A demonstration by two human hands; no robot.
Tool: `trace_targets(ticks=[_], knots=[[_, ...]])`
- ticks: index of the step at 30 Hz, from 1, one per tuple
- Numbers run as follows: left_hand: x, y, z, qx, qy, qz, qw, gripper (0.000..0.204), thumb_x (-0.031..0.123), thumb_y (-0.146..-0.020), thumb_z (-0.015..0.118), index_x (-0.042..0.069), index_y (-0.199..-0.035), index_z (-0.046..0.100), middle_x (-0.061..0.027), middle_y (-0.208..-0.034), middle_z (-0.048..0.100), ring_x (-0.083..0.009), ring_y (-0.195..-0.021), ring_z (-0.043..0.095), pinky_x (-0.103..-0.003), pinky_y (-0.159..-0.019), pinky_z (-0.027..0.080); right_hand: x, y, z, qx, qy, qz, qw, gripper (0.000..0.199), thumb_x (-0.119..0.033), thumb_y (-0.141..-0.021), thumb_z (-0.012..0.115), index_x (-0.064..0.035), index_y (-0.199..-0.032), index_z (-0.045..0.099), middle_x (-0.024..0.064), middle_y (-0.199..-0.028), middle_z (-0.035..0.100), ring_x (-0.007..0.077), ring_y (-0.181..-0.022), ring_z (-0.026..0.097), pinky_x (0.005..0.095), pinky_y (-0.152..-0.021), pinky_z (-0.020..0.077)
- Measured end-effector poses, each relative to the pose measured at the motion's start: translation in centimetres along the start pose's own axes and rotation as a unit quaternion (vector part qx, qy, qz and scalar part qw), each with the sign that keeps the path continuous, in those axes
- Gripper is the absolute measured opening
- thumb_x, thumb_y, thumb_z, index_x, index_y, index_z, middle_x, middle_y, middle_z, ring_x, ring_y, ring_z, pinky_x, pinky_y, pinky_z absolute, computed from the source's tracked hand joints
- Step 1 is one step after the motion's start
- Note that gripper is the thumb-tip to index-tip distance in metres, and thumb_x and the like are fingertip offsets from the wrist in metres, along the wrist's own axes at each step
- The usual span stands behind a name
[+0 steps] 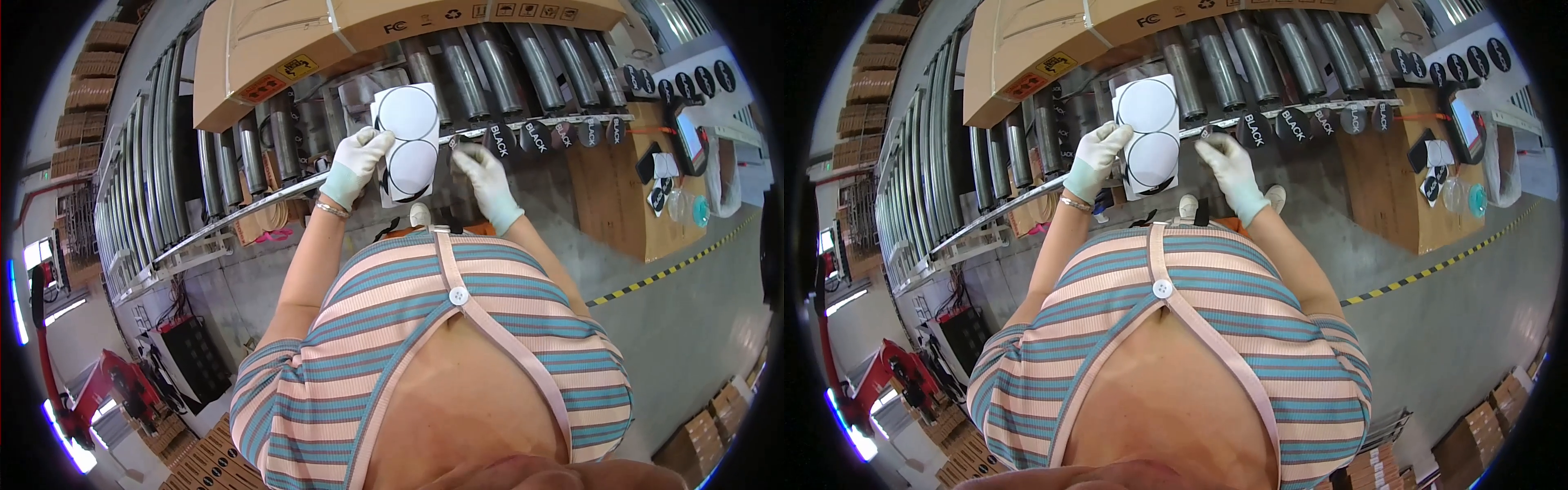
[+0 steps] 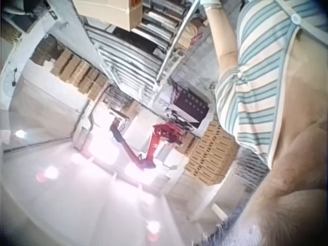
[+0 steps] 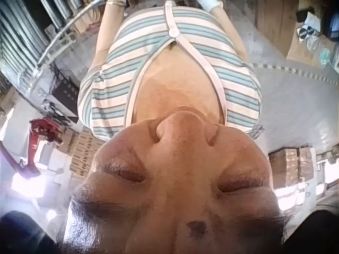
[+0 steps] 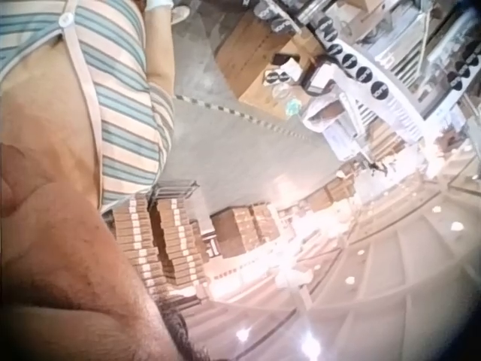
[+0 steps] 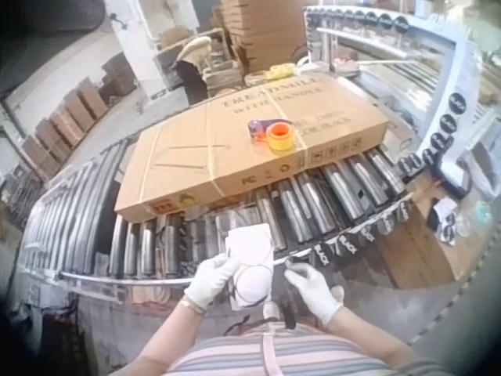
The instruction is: Packing a treadmill into a cardboard box and sealing it with tape on a conveyor belt.
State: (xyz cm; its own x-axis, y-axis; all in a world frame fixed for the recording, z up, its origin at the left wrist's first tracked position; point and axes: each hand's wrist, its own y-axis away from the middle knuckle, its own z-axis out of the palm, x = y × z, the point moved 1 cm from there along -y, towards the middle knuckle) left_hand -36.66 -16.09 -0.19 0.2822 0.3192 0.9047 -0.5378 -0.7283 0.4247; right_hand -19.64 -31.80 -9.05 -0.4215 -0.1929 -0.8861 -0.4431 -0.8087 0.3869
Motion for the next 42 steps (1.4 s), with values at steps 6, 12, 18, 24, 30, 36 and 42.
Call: trace_targets(ticks=[6, 12, 18, 24, 30, 36, 42], knots=[[0.5, 0.3, 2.4, -0.089, -0.207, 0.088, 0.97, 0.026, 0.024, -0.087, 0.066, -0.002, -0.086, 0.067, -0.0028, -0.081, 0.058, -0.0096, -0.075, 0.054, -0.026, -0.069, 0.044, -10.4, -1.7, 1.9, -0.032, 0.399, -0.387, 0.83, 0.057, -0.026, -0.079, 0.071, -0.0013, -0.127, 0.054, 0.0188, -0.12, 0.058, 0.0318, -0.119, 0.052, 0.039, -0.101, 0.0419], [0.4, 0.2, 3.8, -0.08, -0.198, 0.107, 0.971, 0.022, 0.021, -0.089, 0.066, -0.001, -0.086, 0.067, 0.0008, -0.08, 0.056, -0.007, -0.074, 0.05, -0.023, -0.068, 0.042, -10.8, 0.0, 1.3, 0.043, 0.442, -0.406, 0.799, 0.044, -0.02, -0.076, 0.07, -0.0041, -0.117, 0.062, 0.0151, -0.116, 0.062, 0.0311, -0.106, 0.06, 0.0379, -0.092, 0.0483], [0.3, -1.5, 6.9, -0.122, -0.147, 0.062, 0.98, 0.018, 0.019, -0.09, 0.065, 0.002, -0.09, 0.068, 0.0054, -0.078, 0.056, -0.0044, -0.072, 0.048, -0.021, -0.065, 0.041, -11.1, 1.7, -2.1, 0.107, 0.368, -0.483, 0.788, 0.018, -0.01, -0.072, 0.071, -0.004, -0.089, 0.067, 0.0136, -0.105, 0.066, 0.0307, -0.095, 0.064, 0.0373, -0.082, 0.0518], [1.1, -3.1, 12.7, -0.23, -0.083, 0.012, 0.97, 0.012, 0.016, -0.089, 0.068, 0.005, -0.088, 0.067, 0.0084, -0.079, 0.057, -0.0007, -0.071, 0.046, -0.018, -0.062, 0.038, -10.5, 3.5, -7.6, 0.107, 0.207, -0.175, 0.957, 0.014, -0.011, -0.092, 0.061, -0.0012, -0.102, 0.057, 0.0022, -0.088, 0.06, 0.0056, -0.081, 0.053, 0.0251, -0.071, 0.0461], [3.2, -4.2, 20.9, -0.315, -0.125, -0.01, 0.941, 0.012, 0.017, -0.089, 0.067, 0.005, -0.088, 0.066, 0.0088, -0.077, 0.056, -0.0005, -0.068, 0.045, -0.017, -0.06, 0.036, -9.4, 5.4, -16.1, 0.234, 0.034, -0.201, 0.951, 0.013, -0.01, -0.093, 0.06, -0.0019, -0.102, 0.055, -0.0014, -0.088, 0.055, 0.0061, -0.084, 0.049, 0.0233, -0.075, 0.0433], [3.3, -6.4, 26.8, -0.295, -0.104, -0.056, 0.948, 0.012, 0.02, -0.089, 0.066, 0.007, -0.086, 0.065, 0.0078, -0.07, 0.058, -0.001, -0.058, 0.047, -0.017, -0.053, 0.036, -7.7, 7.0, -29.3, 0.409, -0.214, -0.23, 0.857, 0.017, -0.016, -0.091, 0.066, -0.0056, -0.103, 0.06, -0.0016, -0.087, 0.058, 0.0072, -0.081, 0.054, 0.0221, -0.07, 0.0449], [3.6, -7.7, 30.7, -0.25, -0.041, -0.095, 0.963, 0.01, 0.017, -0.089, 0.066, 0.009, -0.084, 0.064, 0.0049, -0.07, 0.061, -0.0034, -0.056, 0.054, -0.018, -0.049, 0.04, 0.8, 2.3, -46.7, 0.488, -0.548, -0.196, 0.65, 0.015, -0.008, -0.09, 0.06, -0.0063, -0.105, 0.06, 0.0064, -0.093, 0.065, 0.0178, -0.079, 0.064, 0.0236, -0.057, 0.0509]])
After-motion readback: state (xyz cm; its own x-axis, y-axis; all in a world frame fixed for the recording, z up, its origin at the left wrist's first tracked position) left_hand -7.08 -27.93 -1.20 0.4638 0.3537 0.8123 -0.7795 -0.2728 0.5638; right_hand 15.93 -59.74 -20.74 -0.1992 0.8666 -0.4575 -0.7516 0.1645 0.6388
